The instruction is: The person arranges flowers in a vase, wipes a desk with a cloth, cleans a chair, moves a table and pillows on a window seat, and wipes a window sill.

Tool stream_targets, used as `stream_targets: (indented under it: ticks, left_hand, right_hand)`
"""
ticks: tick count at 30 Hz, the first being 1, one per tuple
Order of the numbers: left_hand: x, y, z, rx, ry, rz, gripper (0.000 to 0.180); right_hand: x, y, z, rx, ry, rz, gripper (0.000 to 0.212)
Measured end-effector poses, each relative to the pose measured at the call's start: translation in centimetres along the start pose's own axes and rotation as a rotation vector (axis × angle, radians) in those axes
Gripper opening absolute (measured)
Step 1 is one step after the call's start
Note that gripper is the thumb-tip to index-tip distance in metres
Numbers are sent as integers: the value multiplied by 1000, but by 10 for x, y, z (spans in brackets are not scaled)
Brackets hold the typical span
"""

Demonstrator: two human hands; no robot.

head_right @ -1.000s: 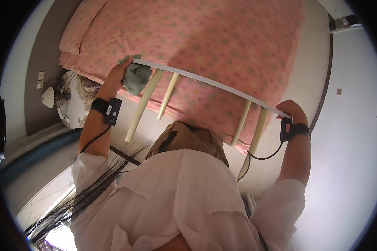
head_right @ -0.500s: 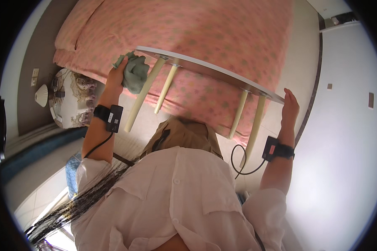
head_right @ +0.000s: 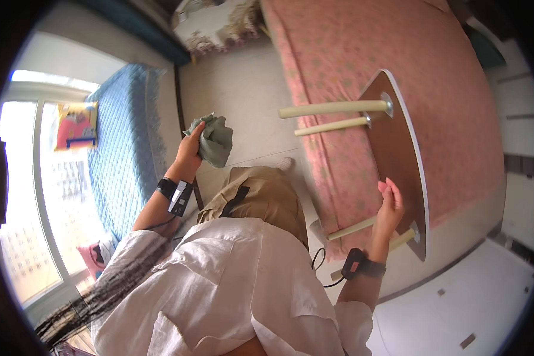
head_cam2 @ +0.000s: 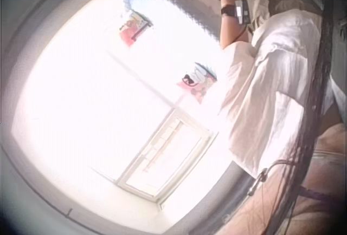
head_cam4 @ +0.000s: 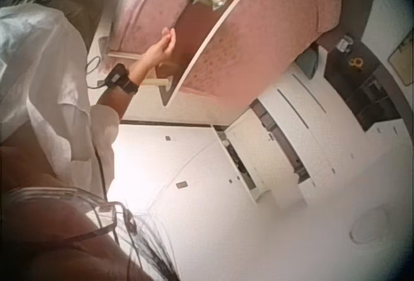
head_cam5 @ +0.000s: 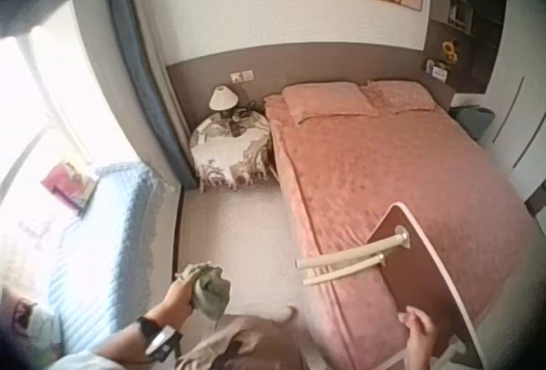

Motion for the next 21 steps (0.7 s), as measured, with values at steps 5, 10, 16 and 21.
stream_targets:
  ticks: [5,10,16,21]
  left_hand:
    - [17,-74,-171,-126,-241,89,29]
    - [37,-121,-288,-174,-450,248,31]
    - [62,-117,-447,-394,-702,385,32]
    - [85,-149,-586,-552,-962,372,34]
  right_hand:
    - [-5,-75,94,274,45,17,23]
    - [-20,-142,193,565,107,-128,23]
    - [0,-265,353,889,126,-94,23]
    - [-2,-398,478,1161,-3,-97,22]
Point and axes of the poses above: each hand's wrist, its own y-axis towards the middle knuckle, its own z-axis out of the palm, x = y × z, the point moved 5 cm from there along y, towards the middle knuckle, and after that the axes turned 5 degrees about -x, right-handed, at the moved point
